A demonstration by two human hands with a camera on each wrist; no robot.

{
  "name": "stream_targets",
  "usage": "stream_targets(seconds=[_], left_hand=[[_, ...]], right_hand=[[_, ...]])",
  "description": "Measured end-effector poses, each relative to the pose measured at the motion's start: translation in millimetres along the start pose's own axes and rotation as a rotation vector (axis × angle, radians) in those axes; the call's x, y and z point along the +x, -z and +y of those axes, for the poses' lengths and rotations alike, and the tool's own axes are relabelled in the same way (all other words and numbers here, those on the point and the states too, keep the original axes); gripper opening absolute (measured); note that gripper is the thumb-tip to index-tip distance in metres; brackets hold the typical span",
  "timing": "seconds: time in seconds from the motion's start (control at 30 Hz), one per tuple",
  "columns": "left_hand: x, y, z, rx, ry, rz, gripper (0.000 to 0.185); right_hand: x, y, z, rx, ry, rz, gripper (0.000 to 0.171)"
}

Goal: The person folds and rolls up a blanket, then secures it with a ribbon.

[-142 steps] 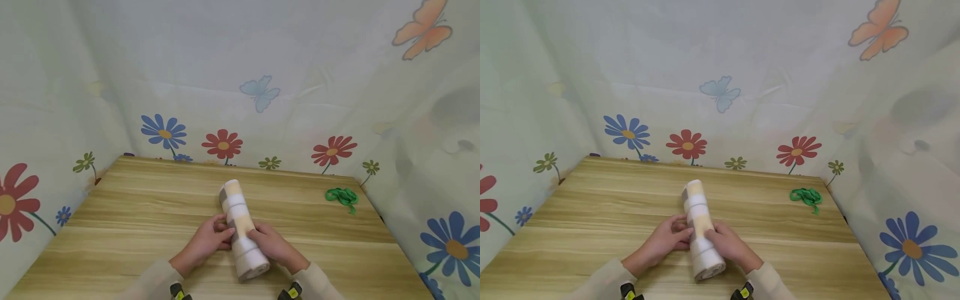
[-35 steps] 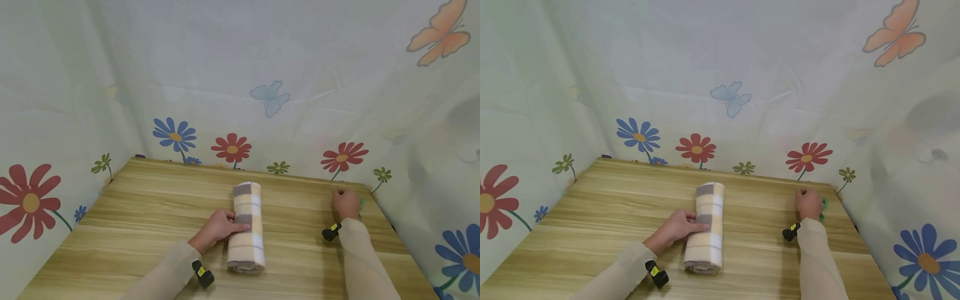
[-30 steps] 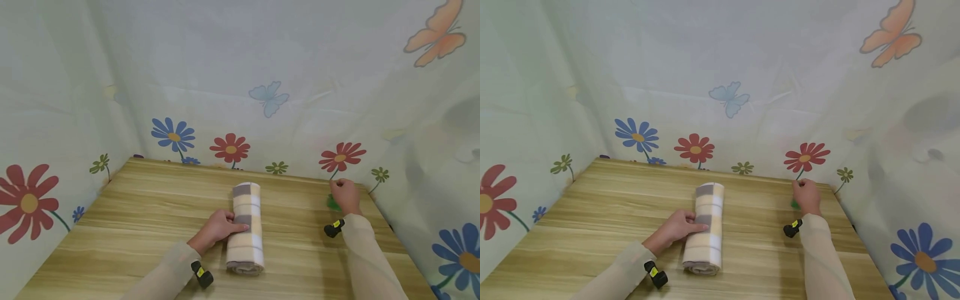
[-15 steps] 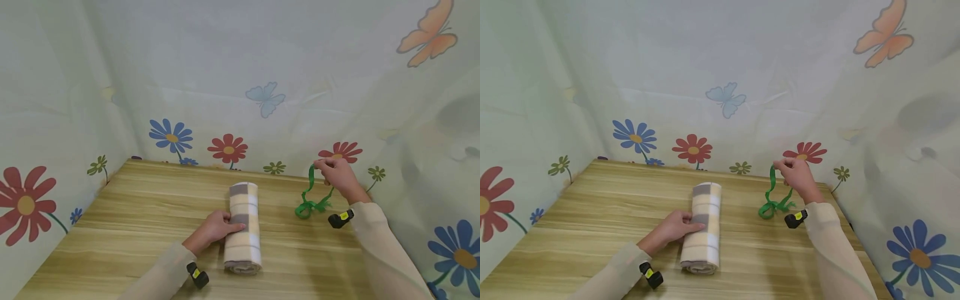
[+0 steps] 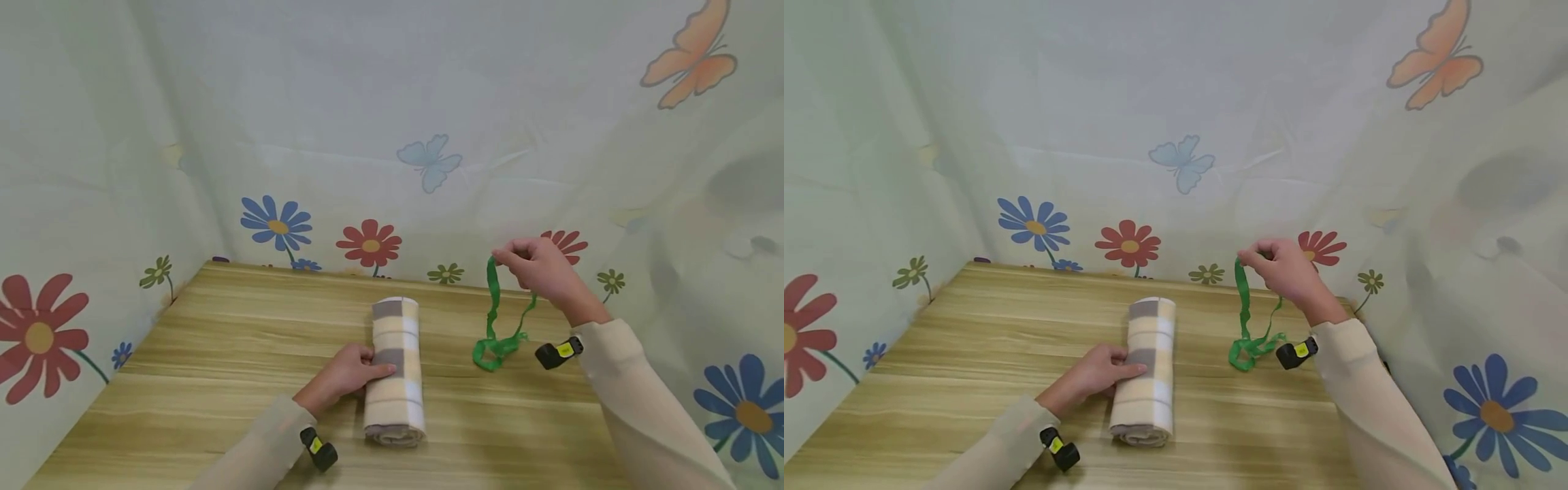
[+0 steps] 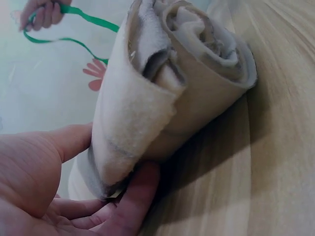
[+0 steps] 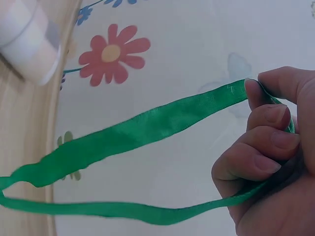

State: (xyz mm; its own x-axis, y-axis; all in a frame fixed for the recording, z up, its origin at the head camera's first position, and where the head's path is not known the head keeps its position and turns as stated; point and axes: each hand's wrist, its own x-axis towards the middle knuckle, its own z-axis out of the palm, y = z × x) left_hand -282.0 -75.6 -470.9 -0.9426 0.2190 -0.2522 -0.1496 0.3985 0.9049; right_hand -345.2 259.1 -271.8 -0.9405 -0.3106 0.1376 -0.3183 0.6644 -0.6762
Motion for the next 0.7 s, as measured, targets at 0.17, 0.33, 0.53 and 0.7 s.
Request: stream_targets(seconds=[0.17, 0.33, 0.53, 0.7], left_hand=[[0.5, 0.8, -0.6, -0.031, 0.009, -0.018, 0.039], [0.4, 2.6, -0.8, -0.023, 0.030, -0.016, 0.041], [0.0, 8.2, 1.1, -0.015, 0.048, -0.017, 0.059], [-0.6, 20.3, 13.5, 0.055, 0.041, 0.001, 0.068]], right_hand=[[-2.5, 6.5, -20.2, 0.033, 0.015, -0.011, 0.047], [-4.2, 13.1, -41.5, 0.083, 0.011, -0.013, 0.042], [-4.9, 19.1, -62.0, 0.056, 0.065, -0.071, 0.041], [-4.0, 16.7, -74.1, 0.055, 0.114, -0.147, 0.036]])
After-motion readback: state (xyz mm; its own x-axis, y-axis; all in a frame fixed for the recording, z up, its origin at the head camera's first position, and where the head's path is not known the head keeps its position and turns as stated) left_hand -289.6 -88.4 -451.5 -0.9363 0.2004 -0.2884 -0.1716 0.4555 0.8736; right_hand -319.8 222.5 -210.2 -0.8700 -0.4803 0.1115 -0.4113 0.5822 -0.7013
